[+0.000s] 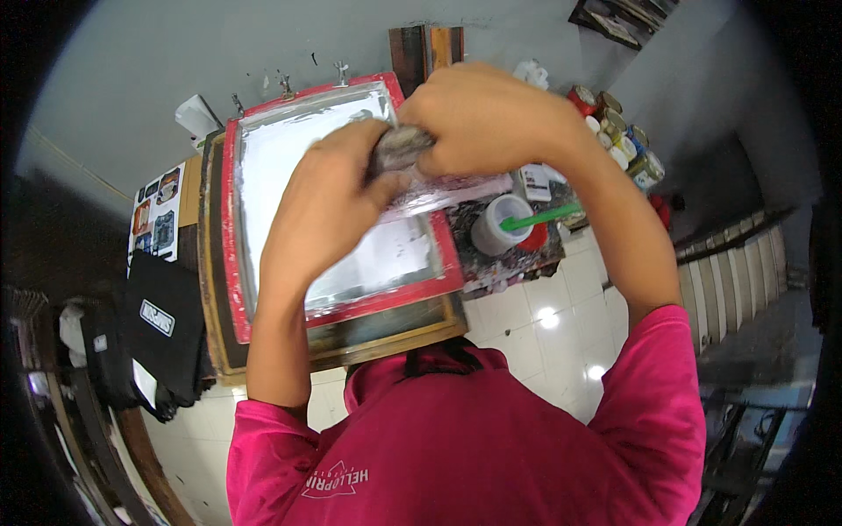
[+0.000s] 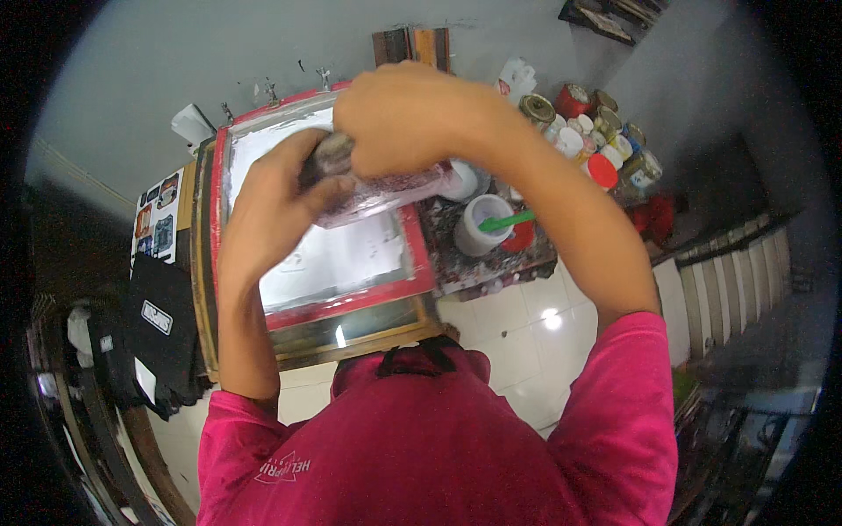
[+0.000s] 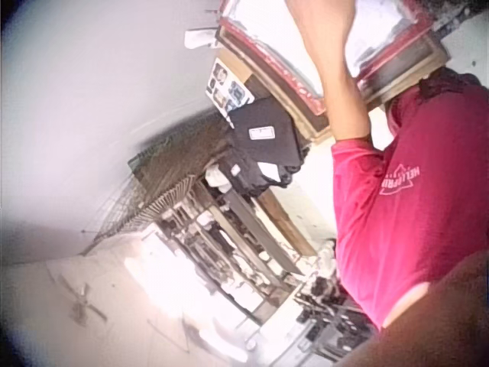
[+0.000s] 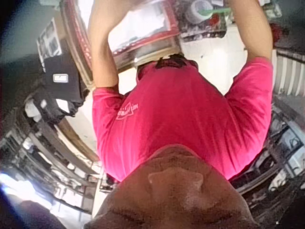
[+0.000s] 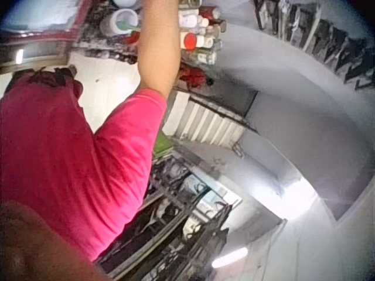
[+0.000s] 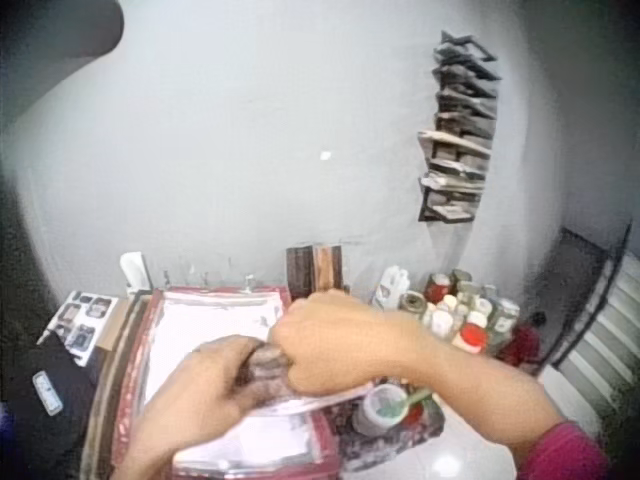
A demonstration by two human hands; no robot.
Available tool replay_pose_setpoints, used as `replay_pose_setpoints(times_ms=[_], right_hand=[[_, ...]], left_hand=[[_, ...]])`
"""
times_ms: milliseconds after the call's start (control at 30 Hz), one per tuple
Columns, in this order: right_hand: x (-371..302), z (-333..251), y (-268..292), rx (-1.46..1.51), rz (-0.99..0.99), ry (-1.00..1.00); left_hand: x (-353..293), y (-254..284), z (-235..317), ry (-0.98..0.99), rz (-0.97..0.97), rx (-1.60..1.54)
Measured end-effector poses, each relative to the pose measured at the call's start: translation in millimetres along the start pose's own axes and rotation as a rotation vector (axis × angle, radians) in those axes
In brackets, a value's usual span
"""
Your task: The person performs screen printing on black bags by spreading white ink over a screen frame using a squeegee, then lifting the frame to reveal the printed logo.
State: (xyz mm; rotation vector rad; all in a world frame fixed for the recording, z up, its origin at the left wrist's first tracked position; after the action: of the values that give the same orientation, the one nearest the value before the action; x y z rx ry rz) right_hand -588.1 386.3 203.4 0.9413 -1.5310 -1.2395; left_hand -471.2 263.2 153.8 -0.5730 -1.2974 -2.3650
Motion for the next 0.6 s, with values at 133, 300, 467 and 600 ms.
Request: replay_pose_setpoints(times_ms=[133, 300, 467, 600], right_hand=[[-66, 73, -11, 0.122, 0.154, -0.172], [-200, 158, -140, -0.277, -0.431, -0.054], [-234, 163, -174, -0.16, -0.222, -0.025], [-231, 168, -117, -0.112, -0.316, -0.156]], left_hand=[[-20, -46, -3, 0.474, -0.023, -0.199], [-65, -89, 18, 0.771, 0.332, -0.645], [-88, -140, 38, 0.892, 0.488, -0.868], [-85, -177, 50, 0.884, 0.541, -0.9]])
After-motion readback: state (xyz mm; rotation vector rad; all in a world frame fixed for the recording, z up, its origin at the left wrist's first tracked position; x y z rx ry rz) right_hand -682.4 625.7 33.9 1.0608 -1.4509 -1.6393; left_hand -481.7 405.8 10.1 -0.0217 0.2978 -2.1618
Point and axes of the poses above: each hand's wrist, its own x-axis towards the middle knuckle, its own y-axis out of the back of the hand, z = x × y, the point moved 3 cm from there along x, towards the middle knuckle, and after that the axes turned 8 degrees about z, right-handed, at the moved point
